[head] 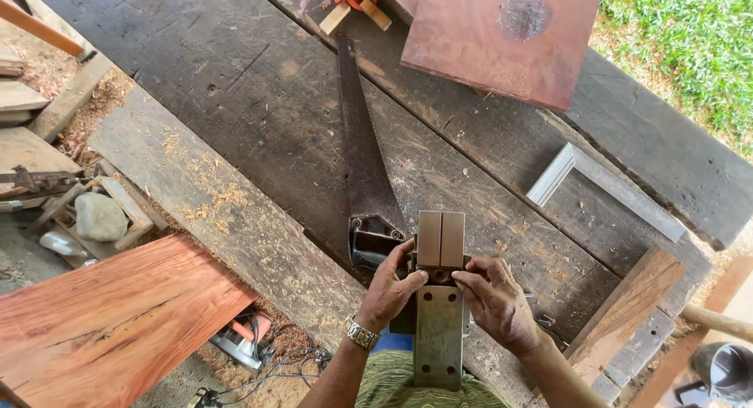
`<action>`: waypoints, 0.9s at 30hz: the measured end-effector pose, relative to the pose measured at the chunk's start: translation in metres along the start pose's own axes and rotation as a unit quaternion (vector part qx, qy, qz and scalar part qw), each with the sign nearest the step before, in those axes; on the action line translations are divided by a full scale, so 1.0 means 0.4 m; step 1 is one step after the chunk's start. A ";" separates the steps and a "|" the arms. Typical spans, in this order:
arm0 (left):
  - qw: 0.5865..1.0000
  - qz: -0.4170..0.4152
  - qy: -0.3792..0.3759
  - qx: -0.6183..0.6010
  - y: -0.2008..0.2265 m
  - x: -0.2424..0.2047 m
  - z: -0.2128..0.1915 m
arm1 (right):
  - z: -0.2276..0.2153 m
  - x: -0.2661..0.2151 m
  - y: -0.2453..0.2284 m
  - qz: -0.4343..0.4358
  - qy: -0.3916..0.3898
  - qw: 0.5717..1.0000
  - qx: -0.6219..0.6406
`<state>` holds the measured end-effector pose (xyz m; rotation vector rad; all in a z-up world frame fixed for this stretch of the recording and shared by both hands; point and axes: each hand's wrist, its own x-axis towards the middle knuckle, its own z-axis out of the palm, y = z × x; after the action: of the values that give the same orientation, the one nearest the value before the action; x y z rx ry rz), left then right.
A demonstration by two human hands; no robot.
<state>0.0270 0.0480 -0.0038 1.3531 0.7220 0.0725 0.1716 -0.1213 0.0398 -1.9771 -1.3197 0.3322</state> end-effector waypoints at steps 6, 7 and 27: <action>1.000 0.015 0.021 -0.012 -0.020 -0.021 0.018 | 0.005 -0.014 0.014 -0.002 0.012 1.000 0.001; 0.999 0.024 0.024 0.001 -0.026 -0.029 0.019 | 0.000 -0.016 0.006 -0.007 0.012 1.000 0.005; 0.998 0.025 0.000 -0.065 -0.023 -0.045 -0.008 | 0.013 -0.012 -0.028 -0.068 0.026 0.997 -0.028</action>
<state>0.0080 0.0402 -0.0046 1.2473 0.6724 0.1578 0.1587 -0.1211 0.0430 -1.9167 -1.4355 0.1802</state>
